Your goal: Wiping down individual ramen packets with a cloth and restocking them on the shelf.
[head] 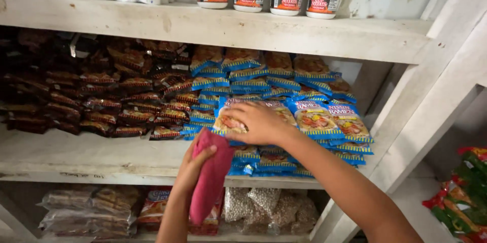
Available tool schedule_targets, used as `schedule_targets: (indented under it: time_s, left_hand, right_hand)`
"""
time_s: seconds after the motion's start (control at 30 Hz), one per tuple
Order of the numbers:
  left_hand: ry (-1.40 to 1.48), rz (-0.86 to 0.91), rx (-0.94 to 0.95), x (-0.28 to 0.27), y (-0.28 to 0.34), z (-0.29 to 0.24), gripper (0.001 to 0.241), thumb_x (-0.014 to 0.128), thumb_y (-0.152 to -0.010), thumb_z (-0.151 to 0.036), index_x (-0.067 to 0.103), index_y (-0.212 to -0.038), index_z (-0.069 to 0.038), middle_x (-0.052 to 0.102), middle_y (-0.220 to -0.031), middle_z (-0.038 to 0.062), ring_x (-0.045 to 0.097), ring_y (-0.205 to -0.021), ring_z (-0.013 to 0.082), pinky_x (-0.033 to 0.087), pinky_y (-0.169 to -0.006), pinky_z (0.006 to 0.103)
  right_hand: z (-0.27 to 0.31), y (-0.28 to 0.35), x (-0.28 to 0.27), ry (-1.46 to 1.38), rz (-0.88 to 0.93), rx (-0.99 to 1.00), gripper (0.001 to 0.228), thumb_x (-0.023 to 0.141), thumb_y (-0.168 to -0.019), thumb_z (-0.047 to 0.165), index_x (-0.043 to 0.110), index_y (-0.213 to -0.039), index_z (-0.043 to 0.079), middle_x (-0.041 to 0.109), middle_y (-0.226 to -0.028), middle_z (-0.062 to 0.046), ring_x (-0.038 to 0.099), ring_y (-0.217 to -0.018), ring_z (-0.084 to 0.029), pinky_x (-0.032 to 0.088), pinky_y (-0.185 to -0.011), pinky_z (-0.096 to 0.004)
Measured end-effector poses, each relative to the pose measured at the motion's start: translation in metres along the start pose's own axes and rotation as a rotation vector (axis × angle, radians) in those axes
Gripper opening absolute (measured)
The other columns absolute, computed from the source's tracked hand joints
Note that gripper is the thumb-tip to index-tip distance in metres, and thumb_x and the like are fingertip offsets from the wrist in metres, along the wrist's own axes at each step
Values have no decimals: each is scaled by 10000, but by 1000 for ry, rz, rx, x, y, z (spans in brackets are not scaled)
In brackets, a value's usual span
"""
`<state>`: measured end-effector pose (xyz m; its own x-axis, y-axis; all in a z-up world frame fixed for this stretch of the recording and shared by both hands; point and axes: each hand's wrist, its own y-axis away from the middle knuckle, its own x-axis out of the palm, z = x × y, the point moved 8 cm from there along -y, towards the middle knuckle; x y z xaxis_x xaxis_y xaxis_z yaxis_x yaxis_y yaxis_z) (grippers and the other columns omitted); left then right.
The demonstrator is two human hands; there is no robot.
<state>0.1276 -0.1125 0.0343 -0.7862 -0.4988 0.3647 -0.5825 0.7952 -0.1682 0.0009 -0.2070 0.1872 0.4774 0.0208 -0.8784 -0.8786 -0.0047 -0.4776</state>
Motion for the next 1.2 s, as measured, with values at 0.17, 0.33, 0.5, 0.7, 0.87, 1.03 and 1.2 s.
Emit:
schedule_targets:
  time_s: [0.17,0.33,0.5,0.7,0.87,1.03,1.2]
  left_hand:
    - [-137,158,120,22,-25,-5,836,773,-773,-200,457,-1540,-97,642,-1388,164,644,-1202,238,519,-1016,357]
    - [-337,208,230,26,-28,-7,826,789,-766,-183,473,-1521,-72,654,-1381,151,632,-1214,226,499,-1030,338]
    - [-332,215,235,20,-30,-13,794,794,-760,-157,515,-1500,-83,660,-1364,144,620,-1222,220,488,-1033,337]
    - [-259,167,245,21,-12,-20,762,771,-770,-148,519,-1489,-106,643,-1358,144,622,-1206,227,503,-1026,346]
    - [-161,93,291,11,13,-49,767,727,-773,-134,470,-1495,-106,621,-1403,162,629,-1218,253,524,-1022,383]
    - [16,52,260,-24,22,-41,736,676,-807,-136,452,-1503,-51,625,-1412,210,635,-1237,289,514,-1041,408]
    - [128,5,211,-68,41,-11,742,645,-822,-192,445,-1515,-17,651,-1368,231,647,-1221,313,503,-1038,412]
  right_hand:
    - [-15,9,-10,66,97,67,778,815,-652,455,599,-1365,233,598,-1437,-81,621,-1236,-341,519,-1019,-462]
    - [-3,26,-28,118,133,189,861,863,-608,526,560,-1376,281,534,-1485,-33,619,-1218,-331,511,-984,-495]
    - [-3,57,-36,157,-94,31,992,898,-602,645,522,-1429,249,521,-1464,-88,528,-1309,-370,416,-1090,-545]
    - [-32,92,-28,373,59,192,1005,901,-578,581,484,-1459,336,472,-1496,-78,407,-1394,-337,261,-1134,-648]
    - [-44,100,-28,397,48,161,928,899,-625,434,507,-1464,367,492,-1523,-14,419,-1437,-270,249,-1192,-613]
    - [-28,98,-32,404,-34,145,917,869,-623,571,522,-1432,318,471,-1509,-89,400,-1423,-331,251,-1169,-626]
    - [13,88,-46,387,-169,95,976,809,-615,695,540,-1433,235,448,-1511,-156,392,-1394,-381,233,-1116,-661]
